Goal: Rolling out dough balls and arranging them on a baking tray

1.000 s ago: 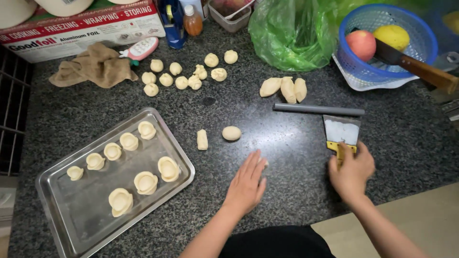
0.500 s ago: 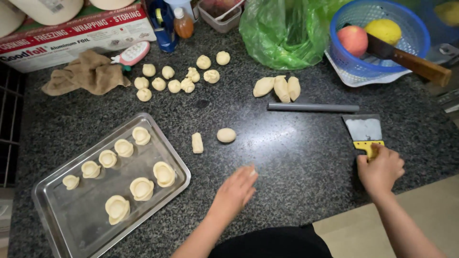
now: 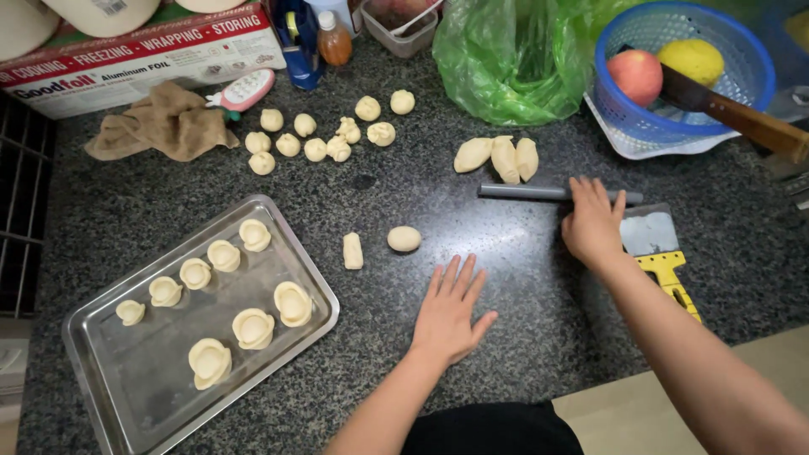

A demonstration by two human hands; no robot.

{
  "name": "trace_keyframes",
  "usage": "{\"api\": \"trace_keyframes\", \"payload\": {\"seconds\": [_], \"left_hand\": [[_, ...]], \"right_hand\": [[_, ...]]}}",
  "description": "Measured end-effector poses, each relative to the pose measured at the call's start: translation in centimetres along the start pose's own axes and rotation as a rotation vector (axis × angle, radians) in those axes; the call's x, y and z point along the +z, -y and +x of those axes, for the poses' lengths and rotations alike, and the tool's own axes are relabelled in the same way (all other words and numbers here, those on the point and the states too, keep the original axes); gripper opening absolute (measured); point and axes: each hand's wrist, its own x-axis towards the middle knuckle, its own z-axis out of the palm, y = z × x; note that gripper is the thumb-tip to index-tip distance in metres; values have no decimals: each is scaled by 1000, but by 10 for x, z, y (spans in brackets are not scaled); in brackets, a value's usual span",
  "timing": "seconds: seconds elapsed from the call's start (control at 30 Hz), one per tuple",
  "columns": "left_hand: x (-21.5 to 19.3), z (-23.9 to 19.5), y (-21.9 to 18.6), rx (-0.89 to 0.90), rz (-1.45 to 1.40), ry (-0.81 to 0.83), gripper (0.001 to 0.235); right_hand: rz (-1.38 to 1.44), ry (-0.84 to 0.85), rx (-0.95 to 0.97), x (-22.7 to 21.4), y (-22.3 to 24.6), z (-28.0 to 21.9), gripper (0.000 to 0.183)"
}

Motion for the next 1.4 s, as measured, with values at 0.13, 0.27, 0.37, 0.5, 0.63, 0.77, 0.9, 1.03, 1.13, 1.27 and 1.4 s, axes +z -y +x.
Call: {"api": "trace_keyframes", "payload": {"seconds": [0.13, 0.27, 0.37, 0.5, 0.63, 0.77, 0.9, 1.03, 1.13, 1.27, 1.4], "left_hand": [[-4, 2, 0, -42, 4, 80, 74], [-21, 4, -4, -91, -129, 97, 79], [-23, -9, 4, -108, -335, -150, 72], [-23, -49, 29, -171, -258, -526, 67], [-47, -60, 41, -210, -24, -545, 61], [-31, -65, 51, -356, 130, -277, 58], [-16, -68, 46, -468, 208, -190, 58], [-20, -56, 50, -516, 250, -194, 64], [-25, -36, 67, -503, 246, -273, 69], [-26, -24, 84, -479, 236, -314, 74], [-38, -47, 56, -385, 234, -232, 67]], "right_hand": [[-114, -64, -60, 31, -27, 7, 53], [-160, -33, -175, 3, -4, -9, 41], [-65, -94, -273, -33, 32, -29, 42], [279, 16, -431, -51, 74, -69, 40], [313, 149, -588, -63, 116, -99, 34], [304, 271, -633, -58, 137, -105, 31], [233, 337, -593, -66, 148, -99, 38], [118, 276, -520, -46, 155, -96, 44], [-5, 118, -472, -39, 171, -79, 50], [22, -14, -423, -24, 176, -68, 52], [71, -73, -550, -29, 164, -102, 51]]}}
